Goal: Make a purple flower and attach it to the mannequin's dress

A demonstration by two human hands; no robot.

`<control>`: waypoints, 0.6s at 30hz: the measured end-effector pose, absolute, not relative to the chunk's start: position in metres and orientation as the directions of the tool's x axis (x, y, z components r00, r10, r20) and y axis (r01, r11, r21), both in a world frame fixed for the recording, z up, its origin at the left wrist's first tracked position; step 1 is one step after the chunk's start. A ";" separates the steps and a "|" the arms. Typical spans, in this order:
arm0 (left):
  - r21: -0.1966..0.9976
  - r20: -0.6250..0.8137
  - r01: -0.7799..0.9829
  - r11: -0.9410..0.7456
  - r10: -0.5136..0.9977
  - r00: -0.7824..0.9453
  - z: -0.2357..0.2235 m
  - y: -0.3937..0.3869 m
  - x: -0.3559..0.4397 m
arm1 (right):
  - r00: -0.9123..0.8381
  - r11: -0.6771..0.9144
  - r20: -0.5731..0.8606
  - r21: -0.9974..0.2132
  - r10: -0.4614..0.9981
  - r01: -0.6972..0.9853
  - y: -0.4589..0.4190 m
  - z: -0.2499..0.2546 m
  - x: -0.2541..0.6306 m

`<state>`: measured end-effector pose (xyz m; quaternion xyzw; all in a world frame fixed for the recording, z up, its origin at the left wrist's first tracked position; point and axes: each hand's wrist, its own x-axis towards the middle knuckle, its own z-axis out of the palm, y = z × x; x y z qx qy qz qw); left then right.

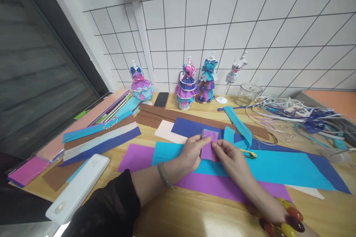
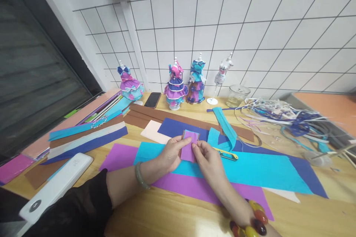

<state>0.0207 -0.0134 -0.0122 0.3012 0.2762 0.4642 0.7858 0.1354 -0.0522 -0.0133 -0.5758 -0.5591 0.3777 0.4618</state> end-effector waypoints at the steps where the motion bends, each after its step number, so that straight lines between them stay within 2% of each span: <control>1: 0.725 -0.158 -0.565 0.393 0.894 0.419 -0.012 -0.013 0.021 | 0.093 0.055 0.087 -0.952 0.992 0.302 -0.053 -0.013 0.135; 18: 0.720 -0.191 -0.564 0.405 0.896 0.400 -0.011 -0.014 0.022 | 0.091 0.065 0.101 -0.941 0.991 0.333 -0.054 -0.010 0.133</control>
